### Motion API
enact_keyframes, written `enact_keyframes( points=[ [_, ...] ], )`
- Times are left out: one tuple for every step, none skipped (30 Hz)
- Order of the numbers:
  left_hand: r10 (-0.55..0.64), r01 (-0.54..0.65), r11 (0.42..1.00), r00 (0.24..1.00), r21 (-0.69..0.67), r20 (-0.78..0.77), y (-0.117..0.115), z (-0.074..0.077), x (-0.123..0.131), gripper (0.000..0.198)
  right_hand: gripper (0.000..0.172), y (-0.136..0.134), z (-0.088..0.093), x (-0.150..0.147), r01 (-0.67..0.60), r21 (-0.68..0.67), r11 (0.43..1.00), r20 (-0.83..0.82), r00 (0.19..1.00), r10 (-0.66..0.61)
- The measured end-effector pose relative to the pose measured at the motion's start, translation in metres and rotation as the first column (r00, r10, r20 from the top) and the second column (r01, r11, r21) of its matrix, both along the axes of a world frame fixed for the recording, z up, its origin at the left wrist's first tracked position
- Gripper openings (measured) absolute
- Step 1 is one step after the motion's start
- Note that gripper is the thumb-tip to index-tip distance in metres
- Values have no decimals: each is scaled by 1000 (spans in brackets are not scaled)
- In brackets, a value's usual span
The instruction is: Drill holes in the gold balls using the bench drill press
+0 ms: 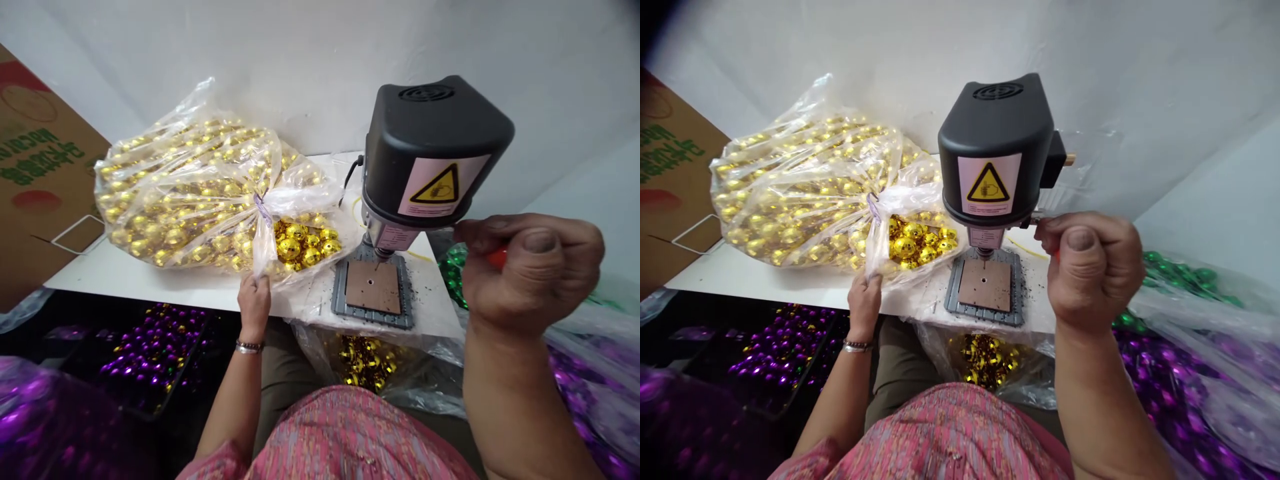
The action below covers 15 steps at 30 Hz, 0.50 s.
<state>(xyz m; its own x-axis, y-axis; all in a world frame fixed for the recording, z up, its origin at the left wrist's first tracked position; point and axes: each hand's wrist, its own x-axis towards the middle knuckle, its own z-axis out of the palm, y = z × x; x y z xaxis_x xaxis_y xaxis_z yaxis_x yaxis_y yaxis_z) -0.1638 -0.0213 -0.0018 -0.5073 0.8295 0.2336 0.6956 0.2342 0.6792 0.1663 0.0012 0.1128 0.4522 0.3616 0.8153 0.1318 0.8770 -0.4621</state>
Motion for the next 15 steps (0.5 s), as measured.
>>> enact_keyframes(
  points=[
    [-17, 17, 1000, 999, 5, -33, -8, 0, -4, 24, 25, 0, 0, 0, 0, -2, 1000, -3, 1000, 0],
    [-46, 47, 999, 997, 11, -67, -15, -2, -6, 23, 25, 0, -1, -1, 0, -2, 1000, -4, 1000, 0],
    [-86, 87, 996, 991, 11, -98, -22, -4, -8, 21, 26, 0, -1, -1, 4, -2, 1000, -5, 1000, -4],
    [-130, 132, 991, 984, 1, -124, -28, -7, -8, 20, 27, -1, -1, -1, 10, -2, 1000, -5, 1000, -10],
    [-169, 169, 986, 974, -13, -149, -34, -10, -8, 19, 27, -1, -2, -1, 13, 1, 1000, -4, 1000, -13],
    [-193, 191, 981, 965, -30, -178, -39, -14, -9, 18, 27, -1, -2, -2, 13, 3, 1000, -2, 1000, -13],
    [-203, 196, 979, 956, -53, -210, -43, -17, -11, 19, 27, -2, -3, -2, 13, 1, 1000, -1, 1000, -13],
    [-199, 184, 980, 949, -81, -246, -48, -20, -13, 19, 27, -2, -4, -2, 12, 0, 1000, 0, 1000, -12],
    [-182, 157, 982, 941, -109, -284, -52, -22, -16, 19, 26, -3, -5, -1, 12, -1, 1000, 3, 1000, -12],
    [-152, 116, 985, 935, -129, -321, -56, -23, -18, 19, 25, -3, -5, -1, 10, -3, 1000, 9, 1000, -10],
    [-112, 70, 989, 928, -130, -356, -60, -22, -20, 18, 24, -3, -6, -1, 8, -5, 1000, 13, 1000, -8],
    [-72, 34, 994, 920, -104, -386, -64, -20, -20, 20, 23, -3, -7, -1, 6, -4, 1000, 18, 1000, -6],
    [-38, 20, 999, 912, -48, -408, -66, -16, -18, 26, 23, -2, -7, -1, 5, 3, 1000, 18, 1000, -5],
    [-16, 32, 999, 907, 31, -422, -67, -12, -14, 34, 23, -2, -7, -1, 1, 12, 1000, 16, 1000, -1],
    [-18, 77, 990, 903, 119, -430, -66, -6, -8, 41, 24, -1, -7, -1, -6, 24, 1000, 11, 1000, 6]
  ],
)
